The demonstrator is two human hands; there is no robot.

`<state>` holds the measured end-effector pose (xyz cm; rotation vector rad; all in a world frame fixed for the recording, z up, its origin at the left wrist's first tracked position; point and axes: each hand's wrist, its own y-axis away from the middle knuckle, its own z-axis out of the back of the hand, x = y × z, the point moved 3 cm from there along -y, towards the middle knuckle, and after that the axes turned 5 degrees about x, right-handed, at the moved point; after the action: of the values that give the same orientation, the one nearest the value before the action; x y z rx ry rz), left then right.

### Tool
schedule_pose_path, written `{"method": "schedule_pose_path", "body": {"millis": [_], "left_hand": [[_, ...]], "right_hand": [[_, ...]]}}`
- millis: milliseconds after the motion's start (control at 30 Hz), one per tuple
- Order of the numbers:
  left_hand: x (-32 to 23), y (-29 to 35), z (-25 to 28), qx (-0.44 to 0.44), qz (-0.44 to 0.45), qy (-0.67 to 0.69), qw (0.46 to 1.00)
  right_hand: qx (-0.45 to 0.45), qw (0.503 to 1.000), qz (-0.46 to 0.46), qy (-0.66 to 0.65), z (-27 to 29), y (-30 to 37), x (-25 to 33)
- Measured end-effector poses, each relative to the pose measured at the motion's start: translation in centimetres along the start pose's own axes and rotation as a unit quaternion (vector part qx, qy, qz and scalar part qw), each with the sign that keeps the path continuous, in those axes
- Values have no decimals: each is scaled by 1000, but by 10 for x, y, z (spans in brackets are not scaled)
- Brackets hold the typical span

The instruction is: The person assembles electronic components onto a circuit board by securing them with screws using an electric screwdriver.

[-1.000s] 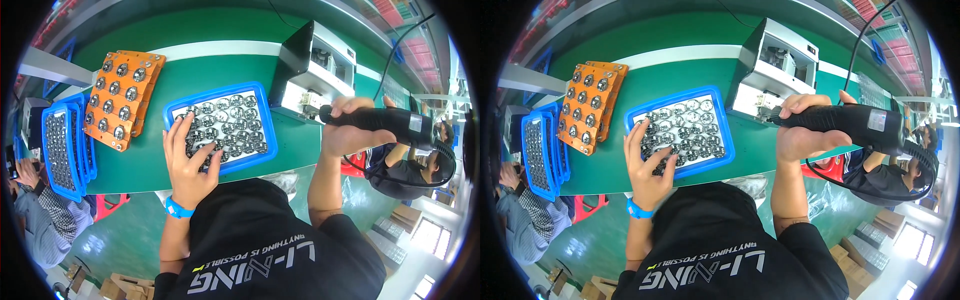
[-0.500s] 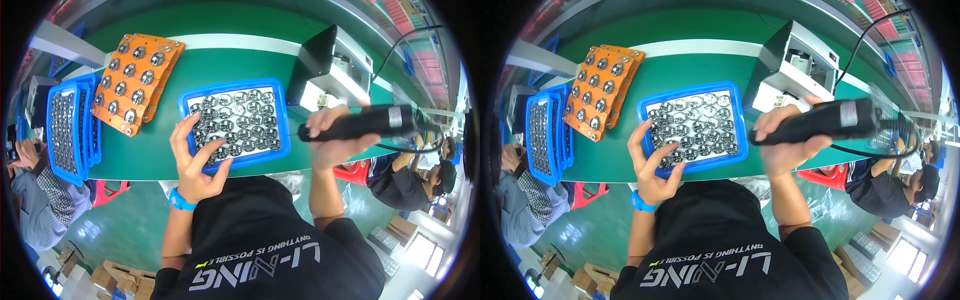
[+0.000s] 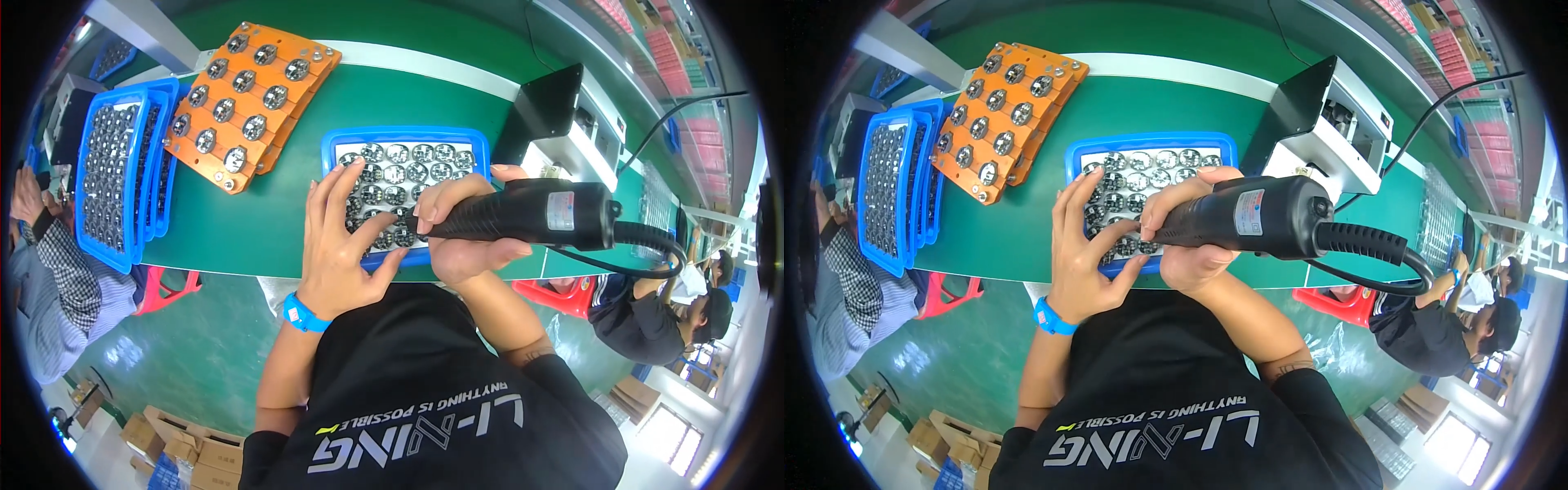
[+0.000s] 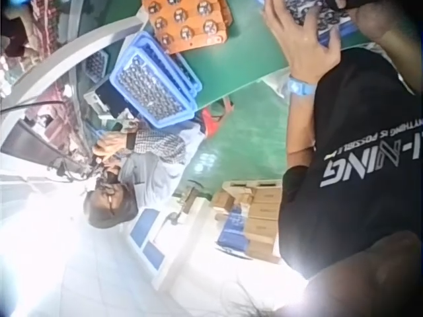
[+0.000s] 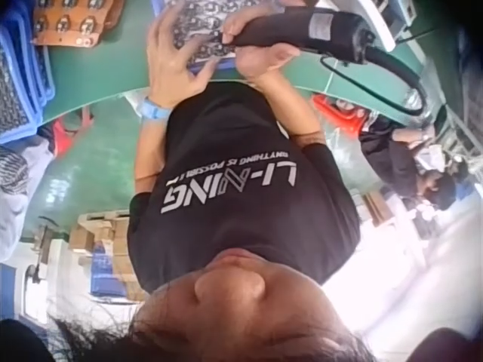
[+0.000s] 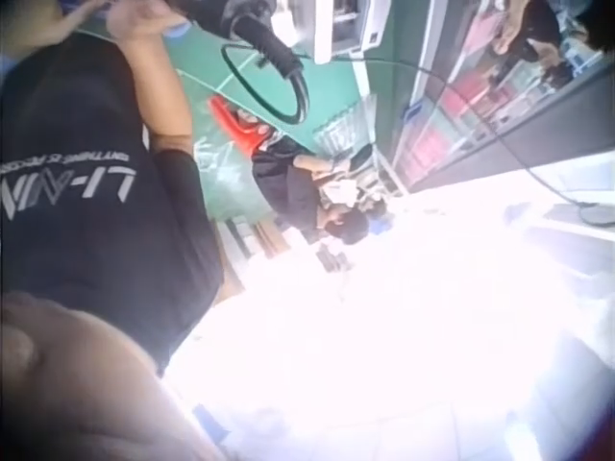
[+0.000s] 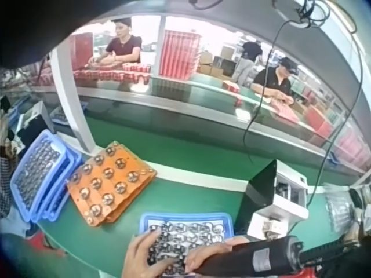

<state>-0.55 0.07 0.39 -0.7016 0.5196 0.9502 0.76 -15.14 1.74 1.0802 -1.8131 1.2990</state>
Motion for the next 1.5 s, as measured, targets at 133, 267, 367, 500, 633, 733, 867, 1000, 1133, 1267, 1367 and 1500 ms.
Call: {"method": "schedule_pose_path", "body": {"millis": [133, 267, 367, 500, 633, 733, 867, 1000, 1133, 1267, 1367, 1500], "left_hand": [[2, 1, 0, -2, 1, 9, 1000], [1, 0, 1, -4, 3, 7, 1000], [2, 3, -2, -13, -3, -3, 1000], [-1, 1, -3, -11, -11, -11, 1000], [-5, 0, -7, -25, -33, -23, 999], [-12, -1, -6, -15, -25, -52, 998], [-18, 0, -8, -12, -47, -68, 996], [-20, 6, -8, -11, -53, -63, 997], [-24, 3, -6, -14, -58, -75, 995], [-19, 6, -8, -13, -49, -66, 997], [-17, 7, -7, -9, -36, -60, 998], [-12, 7, -6, -14, -37, -47, 998]], "right_hand": [[3, 1000, -9, -11, -2, 3, -4], [37, 998, -29, -41, -2, 3, -7], [89, 993, -56, -56, -5, 4, -12], [109, 984, -92, -107, -4, 8, -18], [123, 992, 18, 5, -2, 6, -27], [100, 994, 44, -21, -5, -7, -23], [-3, 998, 59, -18, 27, -26, 28], [-116, 976, 131, 132, 99, -47, 97], [-154, 970, 162, 96, 136, -61, 109], [-116, 972, 154, 131, 137, -63, 100], [-99, 971, 160, 149, 132, -60, 94], [-76, 970, 160, 165, 125, -57, 92]]}}
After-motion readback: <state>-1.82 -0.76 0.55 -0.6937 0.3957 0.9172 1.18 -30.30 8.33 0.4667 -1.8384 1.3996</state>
